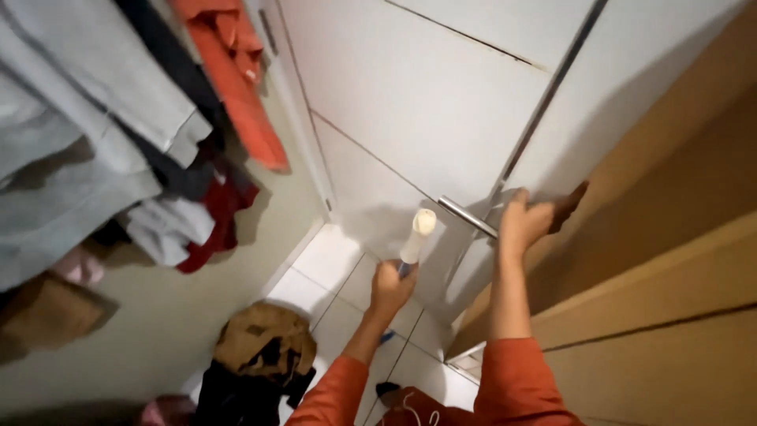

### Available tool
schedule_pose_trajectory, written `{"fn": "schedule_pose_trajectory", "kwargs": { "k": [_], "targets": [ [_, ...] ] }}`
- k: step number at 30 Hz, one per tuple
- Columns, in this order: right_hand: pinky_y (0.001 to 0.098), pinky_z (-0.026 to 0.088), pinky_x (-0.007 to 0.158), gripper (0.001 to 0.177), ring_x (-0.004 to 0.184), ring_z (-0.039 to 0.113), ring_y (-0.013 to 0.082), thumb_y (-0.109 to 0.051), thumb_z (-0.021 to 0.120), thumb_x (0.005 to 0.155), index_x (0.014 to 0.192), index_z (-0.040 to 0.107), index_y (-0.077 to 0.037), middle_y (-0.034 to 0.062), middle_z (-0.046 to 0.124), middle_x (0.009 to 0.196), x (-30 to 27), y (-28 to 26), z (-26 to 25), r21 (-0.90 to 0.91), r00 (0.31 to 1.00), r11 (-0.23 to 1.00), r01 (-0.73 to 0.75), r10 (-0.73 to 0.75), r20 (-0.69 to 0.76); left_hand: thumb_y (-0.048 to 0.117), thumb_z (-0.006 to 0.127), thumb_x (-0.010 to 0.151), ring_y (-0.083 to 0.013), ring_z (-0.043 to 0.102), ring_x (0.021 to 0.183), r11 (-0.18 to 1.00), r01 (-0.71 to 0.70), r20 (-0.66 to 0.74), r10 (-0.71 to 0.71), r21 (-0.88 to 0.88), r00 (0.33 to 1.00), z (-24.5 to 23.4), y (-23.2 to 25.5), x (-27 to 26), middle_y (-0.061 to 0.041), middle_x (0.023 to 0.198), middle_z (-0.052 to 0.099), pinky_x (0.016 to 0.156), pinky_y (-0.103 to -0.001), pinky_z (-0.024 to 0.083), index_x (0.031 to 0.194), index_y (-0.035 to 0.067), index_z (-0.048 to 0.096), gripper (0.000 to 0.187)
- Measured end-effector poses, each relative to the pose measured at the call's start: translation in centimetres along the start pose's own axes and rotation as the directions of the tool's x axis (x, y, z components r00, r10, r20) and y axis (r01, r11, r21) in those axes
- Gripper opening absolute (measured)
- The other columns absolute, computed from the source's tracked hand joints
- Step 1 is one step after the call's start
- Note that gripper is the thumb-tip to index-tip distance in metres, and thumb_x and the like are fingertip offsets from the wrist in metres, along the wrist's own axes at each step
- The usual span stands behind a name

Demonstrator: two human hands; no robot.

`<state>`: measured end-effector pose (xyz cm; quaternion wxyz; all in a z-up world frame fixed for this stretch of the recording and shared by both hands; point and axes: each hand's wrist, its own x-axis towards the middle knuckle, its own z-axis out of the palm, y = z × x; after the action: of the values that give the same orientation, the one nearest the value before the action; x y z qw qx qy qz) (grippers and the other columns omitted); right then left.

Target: Repeatedly assembling, disassembling, and adjusting the handle components of a cleaning broom.

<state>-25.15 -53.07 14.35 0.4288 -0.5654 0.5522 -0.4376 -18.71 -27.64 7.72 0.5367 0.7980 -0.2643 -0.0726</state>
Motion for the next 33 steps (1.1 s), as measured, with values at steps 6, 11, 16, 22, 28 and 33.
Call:
{"fn": "schedule_pose_trajectory", "kwargs": {
  "k": [6,11,16,22,28,33],
  "targets": [
    [0.0569,0.018,0.123,0.096,0.152,0.026,0.05,-0.011,0.07,0.086,0.159,0.011,0.01,0.0362,0.025,0.163,-13.0,-4.2,-4.0,-0.122,0.818,0.83,0.544,-0.557,-0.143,0.031,0.071,0.087,-0.0422,0.068,0.067,0.988,0.151,-0.103,-0.148,0.016,0.984,-4.0,-0.3,-6.4,-0.023,0.067,0.066,0.06,-0.046,0.051,0.072,0.0,0.069,0.034],
    [0.0632,0.007,0.122,0.099,0.155,0.018,0.0465,-0.006,0.067,0.087,0.164,0.004,0.008,0.0335,0.02,0.167,-20.9,-4.1,-7.7,0.009,0.848,0.854,0.52,-0.517,0.113,0.027,0.073,0.087,-0.034,0.067,0.058,0.985,0.171,-0.302,-0.172,-0.032,0.937,-9.0,-0.6,-15.9,-0.02,0.06,0.065,0.056,-0.043,0.05,0.07,-0.003,0.068,0.035],
    [0.0568,0.02,0.122,0.076,0.145,0.039,0.0376,-0.008,0.073,0.092,0.154,0.032,0.0,0.0209,0.048,0.151,-26.8,-4.0,-10.0,0.113,0.751,0.775,0.621,-0.63,0.196,0.025,0.071,0.092,-0.0153,0.061,0.048,0.973,0.14,-0.502,-0.216,-0.185,0.837,-14.0,-1.8,-24.5,-0.008,0.054,0.064,0.049,-0.036,0.045,0.07,-0.002,0.066,0.035],
    [0.0402,0.048,0.092,0.052,0.103,0.06,0.0257,-0.014,0.084,0.091,0.127,0.049,-0.003,0.0114,0.056,0.121,-32.2,-5.5,-9.4,0.299,0.658,0.759,0.578,-0.65,0.379,0.025,0.074,0.095,-0.0062,0.048,0.053,0.968,0.146,-0.687,-0.247,-0.203,0.683,-16.9,-2.4,-32.3,-0.002,0.054,0.055,0.049,-0.033,0.039,0.068,-0.003,0.062,0.04],
    [0.0413,0.049,0.083,0.058,0.091,0.056,0.0262,-0.025,0.096,0.084,0.116,0.052,-0.006,0.0101,0.057,0.111,-37.3,-7.6,-5.2,0.388,0.444,0.676,0.626,-0.718,0.536,0.027,0.074,0.093,-0.0041,0.048,0.054,0.957,0.225,-0.718,-0.287,-0.184,0.634,-18.8,-2.0,-36.3,-0.001,0.052,0.056,0.049,-0.032,0.037,0.07,-0.003,0.065,0.039],
    [0.0443,0.048,0.078,0.075,0.094,0.058,0.0309,-0.036,0.1,0.072,0.112,0.045,-0.004,0.0113,0.054,0.104,-41.4,-9.6,-0.8,0.474,0.127,0.392,0.789,-0.858,0.498,0.028,0.074,0.094,-0.0046,0.047,0.055,0.926,0.296,-0.669,-0.376,-0.236,0.641,-19.9,-2.1,-37.9,0.0,0.053,0.055,0.05,-0.032,0.036,0.067,-0.004,0.065,0.043]
  ]
}}
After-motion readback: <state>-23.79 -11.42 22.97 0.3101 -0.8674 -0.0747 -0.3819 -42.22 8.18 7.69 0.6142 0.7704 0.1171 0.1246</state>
